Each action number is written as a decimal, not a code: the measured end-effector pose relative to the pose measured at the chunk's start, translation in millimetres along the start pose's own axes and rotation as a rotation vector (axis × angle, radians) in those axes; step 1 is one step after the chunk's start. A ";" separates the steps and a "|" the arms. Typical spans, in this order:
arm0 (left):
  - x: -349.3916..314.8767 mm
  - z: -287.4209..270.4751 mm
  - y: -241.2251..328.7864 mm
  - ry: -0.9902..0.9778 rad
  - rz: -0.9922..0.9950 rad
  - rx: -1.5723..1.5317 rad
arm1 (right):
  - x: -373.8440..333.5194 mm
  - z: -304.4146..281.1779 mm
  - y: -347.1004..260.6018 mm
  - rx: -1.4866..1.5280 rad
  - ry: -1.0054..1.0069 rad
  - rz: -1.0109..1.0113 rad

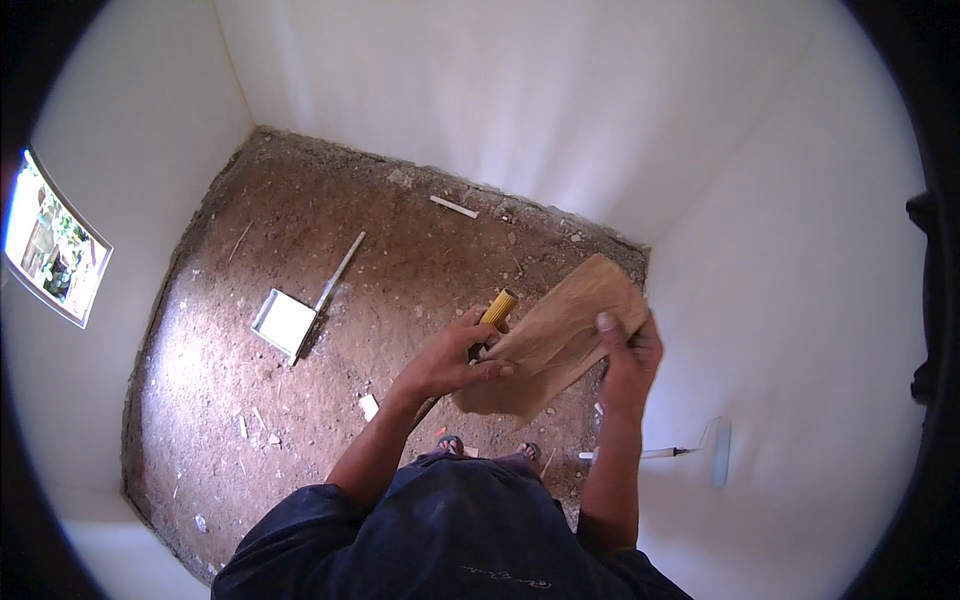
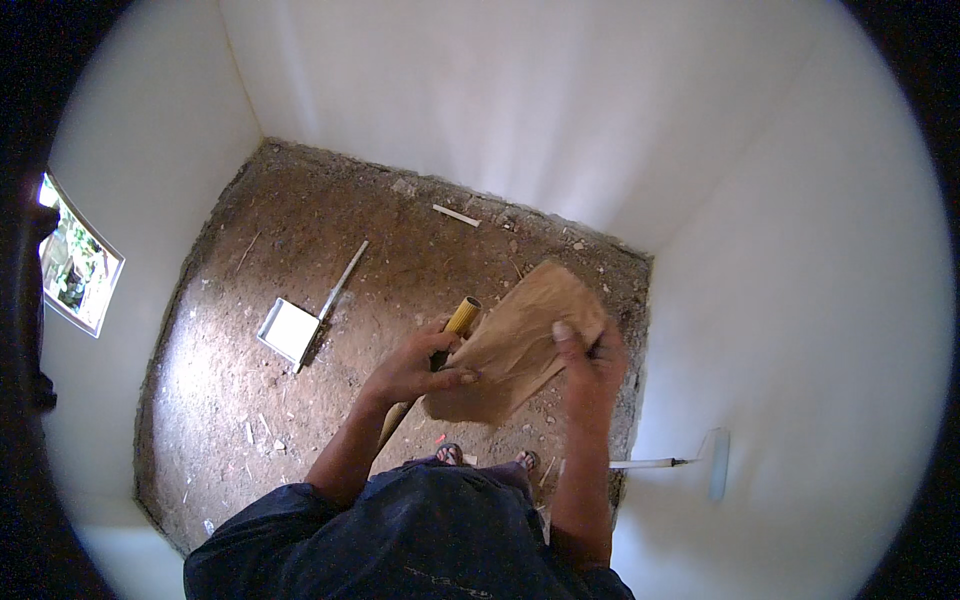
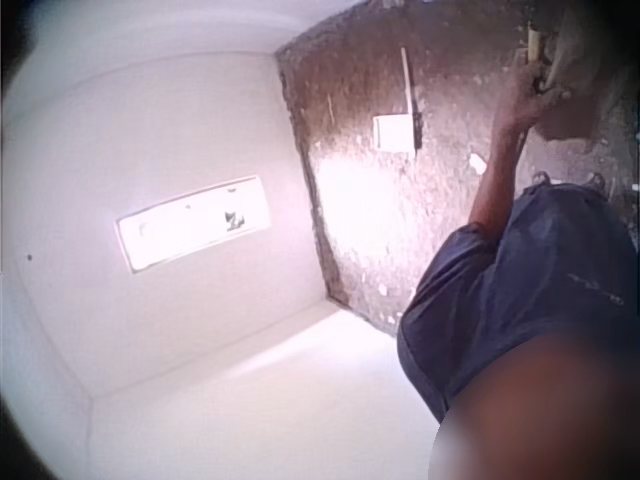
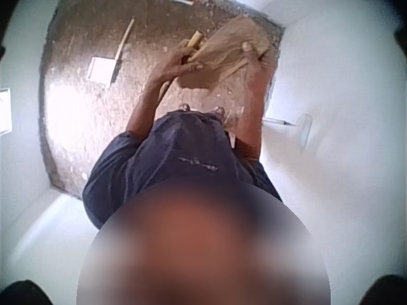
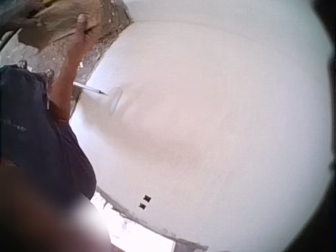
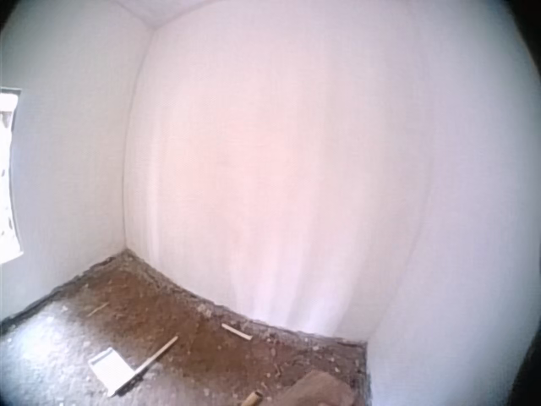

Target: The person wraps a paint roller handle with brown paper, then attaches the roller to a long bamboo pole. They dip the roller into a paint tray and apply white paint to the ceiling and upper walls of a small room with a dirt floor and one window.

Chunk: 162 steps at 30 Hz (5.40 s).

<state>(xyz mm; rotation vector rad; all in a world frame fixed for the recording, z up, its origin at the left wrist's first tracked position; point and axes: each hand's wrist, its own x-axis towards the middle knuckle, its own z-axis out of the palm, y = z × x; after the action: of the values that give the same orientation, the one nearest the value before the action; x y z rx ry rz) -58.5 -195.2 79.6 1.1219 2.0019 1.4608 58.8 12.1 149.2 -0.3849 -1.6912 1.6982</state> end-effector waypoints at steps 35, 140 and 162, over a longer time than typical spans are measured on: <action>-16.7 8.3 -0.9 -0.023 0.074 -0.083 | 29.4 13.5 14.6 -0.629 -0.938 -0.182; -15.3 50.7 48.8 0.172 -0.280 -0.086 | 0.8 -7.4 31.1 0.077 -0.646 0.180; -24.9 39.5 54.3 0.178 -0.195 -0.166 | 9.8 -8.9 11.9 -0.101 -0.714 0.098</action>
<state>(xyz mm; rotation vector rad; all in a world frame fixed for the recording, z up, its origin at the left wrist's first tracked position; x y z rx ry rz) 4.4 -185.3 112.4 0.7290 1.9979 1.6362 54.5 26.4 139.4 0.1258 -2.2925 1.9641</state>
